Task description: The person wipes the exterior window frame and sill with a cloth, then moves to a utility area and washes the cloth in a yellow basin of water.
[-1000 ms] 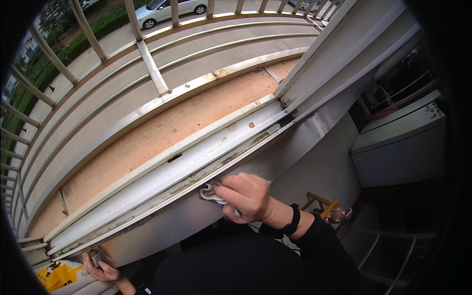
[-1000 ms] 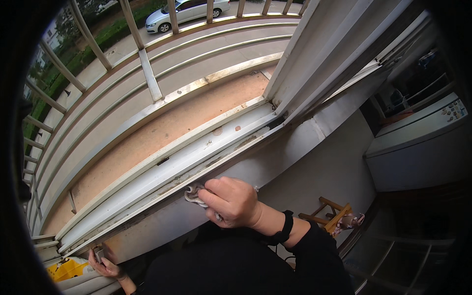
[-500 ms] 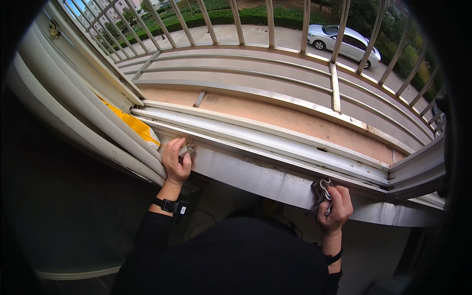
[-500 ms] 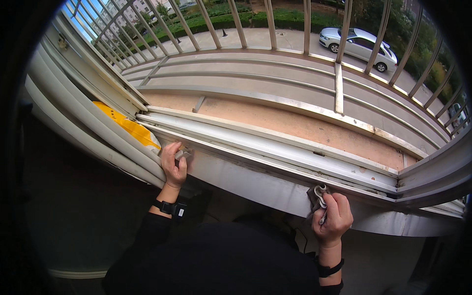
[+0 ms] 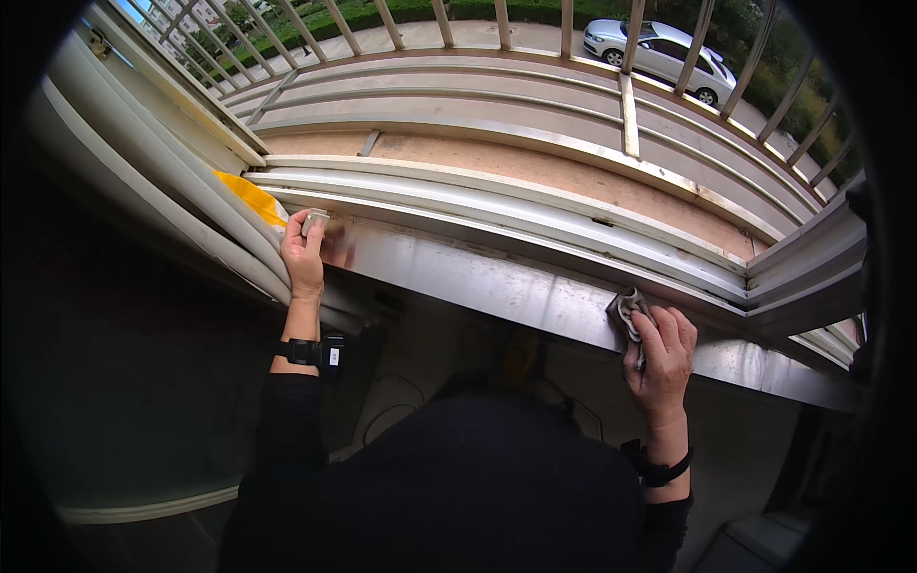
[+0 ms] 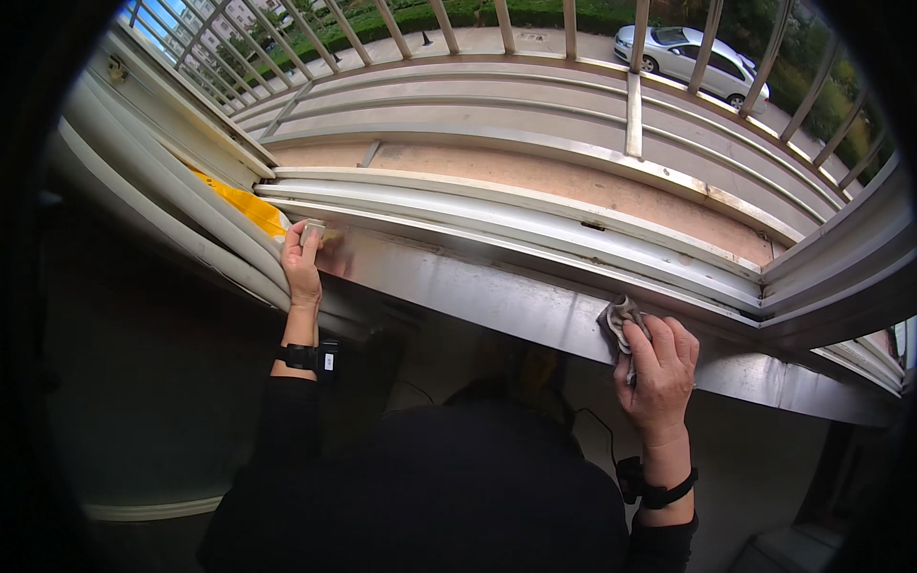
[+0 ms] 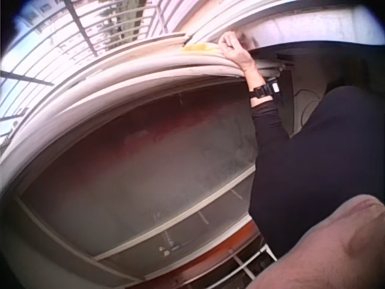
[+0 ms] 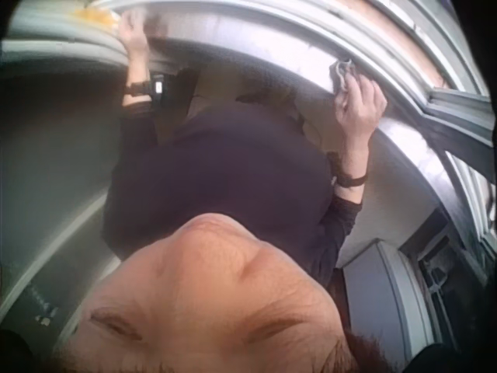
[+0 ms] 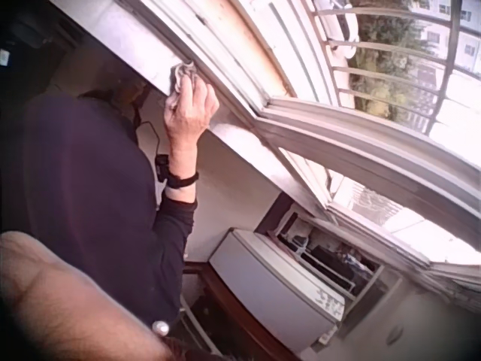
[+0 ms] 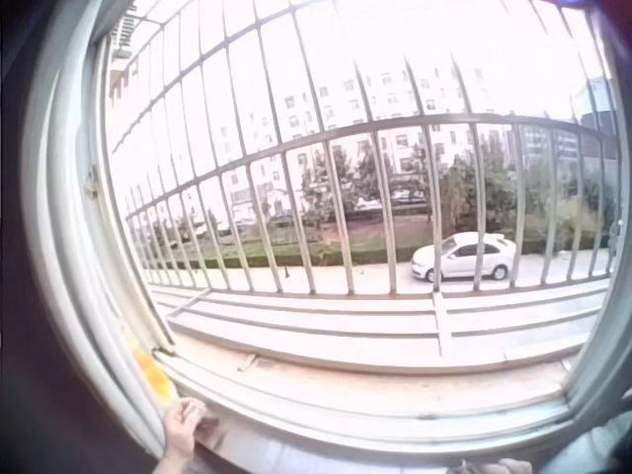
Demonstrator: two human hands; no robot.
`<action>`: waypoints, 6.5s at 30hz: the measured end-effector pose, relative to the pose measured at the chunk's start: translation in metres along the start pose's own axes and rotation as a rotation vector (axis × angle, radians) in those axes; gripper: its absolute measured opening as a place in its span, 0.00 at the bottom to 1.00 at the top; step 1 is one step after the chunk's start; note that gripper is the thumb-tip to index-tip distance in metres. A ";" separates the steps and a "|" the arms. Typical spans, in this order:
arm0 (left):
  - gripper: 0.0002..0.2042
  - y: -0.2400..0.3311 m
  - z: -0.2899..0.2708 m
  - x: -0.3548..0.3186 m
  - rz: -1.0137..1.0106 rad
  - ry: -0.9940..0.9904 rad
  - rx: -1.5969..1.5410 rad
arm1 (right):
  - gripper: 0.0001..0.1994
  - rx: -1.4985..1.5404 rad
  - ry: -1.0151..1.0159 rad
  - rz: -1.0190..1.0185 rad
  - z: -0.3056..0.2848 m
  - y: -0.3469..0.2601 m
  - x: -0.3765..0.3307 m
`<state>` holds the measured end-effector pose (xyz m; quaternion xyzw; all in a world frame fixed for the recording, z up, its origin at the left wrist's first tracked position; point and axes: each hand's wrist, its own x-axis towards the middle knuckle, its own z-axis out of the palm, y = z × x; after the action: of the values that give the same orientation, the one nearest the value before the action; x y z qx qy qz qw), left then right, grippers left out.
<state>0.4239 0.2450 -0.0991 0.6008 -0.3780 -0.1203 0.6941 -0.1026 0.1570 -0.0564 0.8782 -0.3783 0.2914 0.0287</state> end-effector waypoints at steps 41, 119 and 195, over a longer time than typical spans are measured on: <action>0.12 0.006 0.013 0.000 0.717 -0.307 0.874 | 0.15 -0.686 0.148 0.762 -0.070 0.067 -0.100; 0.13 0.175 0.460 -0.154 0.519 -1.144 0.431 | 0.09 -0.592 0.308 0.706 -0.117 0.250 -0.146; 0.29 0.185 0.552 -0.410 1.179 -0.081 0.814 | 0.09 -0.060 0.195 0.211 -0.295 0.555 -0.343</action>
<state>-0.2795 0.1352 -0.0880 0.5028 -0.6800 0.4029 0.3500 -0.8122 0.0637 -0.0894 0.7998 -0.4724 0.3653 0.0605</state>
